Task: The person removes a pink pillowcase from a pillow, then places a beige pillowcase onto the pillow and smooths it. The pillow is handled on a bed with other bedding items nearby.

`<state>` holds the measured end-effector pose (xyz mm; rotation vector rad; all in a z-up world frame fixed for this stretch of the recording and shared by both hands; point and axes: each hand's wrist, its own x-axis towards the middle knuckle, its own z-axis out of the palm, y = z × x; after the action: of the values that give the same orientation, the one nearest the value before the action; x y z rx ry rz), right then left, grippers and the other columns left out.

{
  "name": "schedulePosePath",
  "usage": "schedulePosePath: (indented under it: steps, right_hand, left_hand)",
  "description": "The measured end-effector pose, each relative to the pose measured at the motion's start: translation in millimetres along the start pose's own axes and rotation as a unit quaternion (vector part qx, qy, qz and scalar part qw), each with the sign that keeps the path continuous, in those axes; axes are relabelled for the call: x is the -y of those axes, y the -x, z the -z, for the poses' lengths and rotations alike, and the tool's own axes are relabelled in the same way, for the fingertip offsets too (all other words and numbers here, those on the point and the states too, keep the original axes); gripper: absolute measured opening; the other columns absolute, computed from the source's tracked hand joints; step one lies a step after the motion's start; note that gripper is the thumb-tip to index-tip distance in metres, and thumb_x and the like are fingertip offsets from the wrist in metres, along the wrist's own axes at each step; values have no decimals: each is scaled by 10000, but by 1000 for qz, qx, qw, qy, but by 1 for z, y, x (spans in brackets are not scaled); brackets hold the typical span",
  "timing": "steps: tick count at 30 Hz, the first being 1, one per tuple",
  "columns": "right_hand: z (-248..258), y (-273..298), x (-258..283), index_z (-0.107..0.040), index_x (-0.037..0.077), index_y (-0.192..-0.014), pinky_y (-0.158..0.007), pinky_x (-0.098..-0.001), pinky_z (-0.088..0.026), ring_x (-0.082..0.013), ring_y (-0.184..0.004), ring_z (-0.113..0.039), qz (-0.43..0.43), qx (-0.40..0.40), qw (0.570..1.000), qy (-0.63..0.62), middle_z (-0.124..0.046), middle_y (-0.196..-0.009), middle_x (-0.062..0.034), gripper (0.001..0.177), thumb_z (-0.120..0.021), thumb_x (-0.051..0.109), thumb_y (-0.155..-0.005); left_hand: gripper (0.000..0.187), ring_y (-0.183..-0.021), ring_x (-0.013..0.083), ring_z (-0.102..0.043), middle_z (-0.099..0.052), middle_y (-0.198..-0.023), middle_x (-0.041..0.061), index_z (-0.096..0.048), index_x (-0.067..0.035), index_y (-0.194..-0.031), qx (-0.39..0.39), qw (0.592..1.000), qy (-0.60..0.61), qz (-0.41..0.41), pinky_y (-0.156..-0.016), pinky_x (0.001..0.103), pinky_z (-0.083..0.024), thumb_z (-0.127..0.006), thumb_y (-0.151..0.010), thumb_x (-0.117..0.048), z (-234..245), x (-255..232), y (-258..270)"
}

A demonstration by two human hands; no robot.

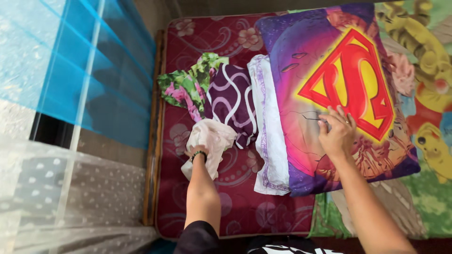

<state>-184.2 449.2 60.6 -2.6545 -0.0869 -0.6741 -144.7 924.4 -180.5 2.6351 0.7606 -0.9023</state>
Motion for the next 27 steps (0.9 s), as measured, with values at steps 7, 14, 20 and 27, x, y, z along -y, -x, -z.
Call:
schedulePosePath:
  steps: [7, 14, 20, 27]
  right_hand:
    - [20, 9, 1, -764, 116, -1035, -1180, -472, -402, -299, -1338, -622, 3, -15, 999, 31, -732, -1276, -92, 126, -736, 122, -912]
    - [30, 9, 6, -759, 98, -1015, -1150, -469, -421, -307, -1310, -636, 10, -25, 1000, 10, -740, -1238, -95, 112, -737, 94, -906]
    - [22, 9, 18, -753, 78, -1001, -1077, -433, -487, -325, -1265, -663, 22, -26, 999, -17, -746, -1205, -108, 111, -741, 80, -891]
    - [15, 1, 60, -761, 53, -1049, -880, -385, -568, -327, -1010, -727, 11, 32, 989, -146, -758, -1070, -143, 124, -754, 110, -939]
  left_hand:
    - [530, -1597, 405, 38, -205, -1710, -42, -583, -144, -1460, 38, 988, 103, 108, -1179, 579, -279, -612, -954, -300, -21, -1, 9]
    - [454, -1320, 373, -283, -363, -1429, 80, -626, -186, -1297, 61, 994, 40, 86, -1061, 487, -393, -713, -875, -327, -23, 5, 2]
    - [158, -819, 352, -739, -762, -869, 183, -866, -165, -896, -265, 918, 289, -62, -799, 429, -588, -782, -780, -234, -46, -11, 21]
    - [224, -792, 142, -728, -791, -921, 108, -805, -5, -966, -233, 703, 633, -226, -719, 286, -595, -822, -745, -31, 36, -83, 71]
